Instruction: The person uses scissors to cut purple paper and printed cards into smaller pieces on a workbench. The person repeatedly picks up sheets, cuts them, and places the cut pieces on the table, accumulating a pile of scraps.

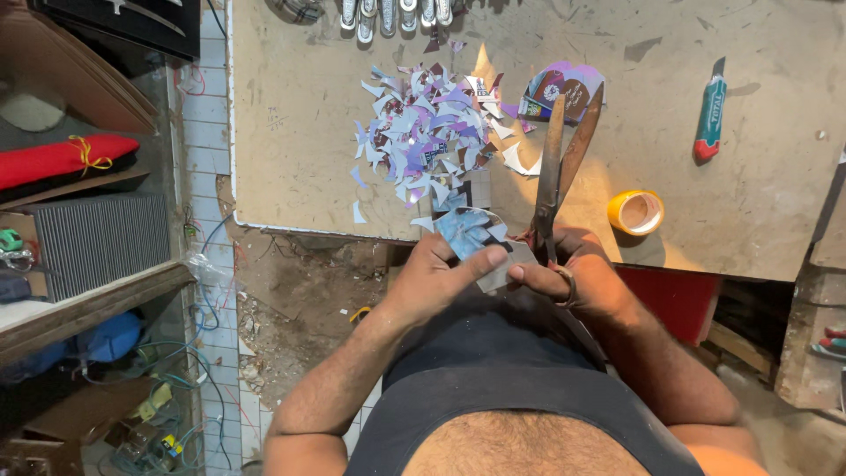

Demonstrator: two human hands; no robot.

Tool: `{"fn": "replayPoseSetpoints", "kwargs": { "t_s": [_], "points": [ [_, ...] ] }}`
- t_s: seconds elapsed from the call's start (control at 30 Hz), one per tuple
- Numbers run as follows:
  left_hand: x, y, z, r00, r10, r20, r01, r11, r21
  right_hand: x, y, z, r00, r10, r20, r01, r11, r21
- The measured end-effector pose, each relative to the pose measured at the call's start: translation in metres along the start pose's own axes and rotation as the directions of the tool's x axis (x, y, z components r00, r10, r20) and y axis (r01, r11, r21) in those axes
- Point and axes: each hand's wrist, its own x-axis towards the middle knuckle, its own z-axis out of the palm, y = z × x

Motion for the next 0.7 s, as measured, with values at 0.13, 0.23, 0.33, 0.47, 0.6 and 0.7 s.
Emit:
{"fn": "replayPoseSetpoints", "kwargs": {
  "t_s": [0.13,0.23,0.33,0.47,0.6,0.7],
  "points": [
    [-0.004,0.013,0.005,0.999,-0.036,-0.005,0.036,0.999,-0.033,0.000,0.006,0.002,0.999,-0.047,-0.025,0.046,0.999,-0.016],
    [-0.004,0.023,0.010,0.984,0.052,-0.171,-0.065,0.996,-0.066,-0.005,0.011,0.006,0.967,-0.253,-0.014,0.249,0.960,-0.130],
    [-0.003,0.031,0.012,0.949,0.146,-0.280,-0.171,0.983,-0.067,-0.004,0.012,0.011,0.879,-0.467,0.092,0.476,0.854,-0.212],
    [-0.003,0.038,0.017,0.929,0.192,-0.315,-0.208,0.978,-0.015,-0.003,0.008,0.018,0.734,-0.635,0.242,0.671,0.620,-0.408],
    [-0.007,0.040,0.019,0.948,0.174,-0.268,-0.134,0.978,0.161,-0.005,0.002,0.025,0.720,-0.660,0.214,0.672,0.586,-0.453],
    [-0.004,0.039,0.023,0.942,0.200,-0.269,-0.194,0.980,0.047,-0.005,-0.003,0.026,0.728,-0.654,0.206,0.668,0.608,-0.430]
  ]
}}
